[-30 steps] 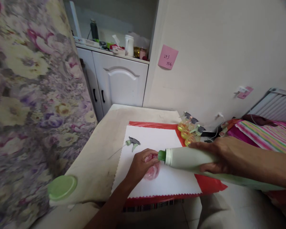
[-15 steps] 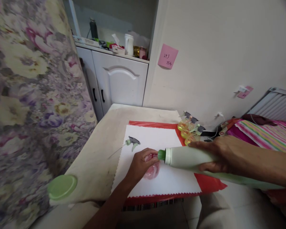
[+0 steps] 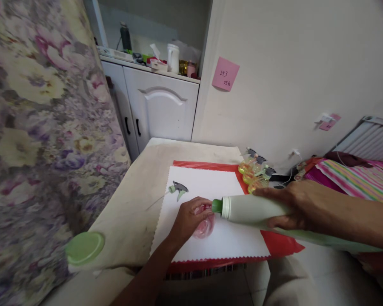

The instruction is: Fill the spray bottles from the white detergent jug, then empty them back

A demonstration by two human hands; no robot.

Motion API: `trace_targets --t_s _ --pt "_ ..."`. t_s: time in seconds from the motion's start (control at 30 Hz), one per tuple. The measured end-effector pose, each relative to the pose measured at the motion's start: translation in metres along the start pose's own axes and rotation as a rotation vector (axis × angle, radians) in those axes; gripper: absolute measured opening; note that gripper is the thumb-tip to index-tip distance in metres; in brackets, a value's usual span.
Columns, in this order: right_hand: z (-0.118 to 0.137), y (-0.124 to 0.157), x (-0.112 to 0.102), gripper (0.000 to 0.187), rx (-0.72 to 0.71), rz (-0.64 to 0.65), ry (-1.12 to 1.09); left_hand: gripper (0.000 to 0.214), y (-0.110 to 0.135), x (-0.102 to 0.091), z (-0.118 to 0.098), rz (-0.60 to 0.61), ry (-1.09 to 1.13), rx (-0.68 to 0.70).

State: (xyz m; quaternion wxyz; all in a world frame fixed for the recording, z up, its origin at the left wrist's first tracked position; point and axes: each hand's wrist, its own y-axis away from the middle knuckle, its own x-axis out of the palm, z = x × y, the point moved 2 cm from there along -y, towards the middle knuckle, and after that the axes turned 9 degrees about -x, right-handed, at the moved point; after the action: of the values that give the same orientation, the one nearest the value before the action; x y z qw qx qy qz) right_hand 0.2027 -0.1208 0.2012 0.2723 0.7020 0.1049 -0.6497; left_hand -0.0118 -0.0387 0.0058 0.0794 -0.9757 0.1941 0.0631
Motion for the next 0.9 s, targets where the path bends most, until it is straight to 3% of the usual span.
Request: trace_targets --t_s 0.9 --pt "0.0044 -0.0012 -0.0044 0.044 0.004 0.043 -0.025 0.015 0.0006 -0.0004 0.0021 0.0 0.009 0.013"
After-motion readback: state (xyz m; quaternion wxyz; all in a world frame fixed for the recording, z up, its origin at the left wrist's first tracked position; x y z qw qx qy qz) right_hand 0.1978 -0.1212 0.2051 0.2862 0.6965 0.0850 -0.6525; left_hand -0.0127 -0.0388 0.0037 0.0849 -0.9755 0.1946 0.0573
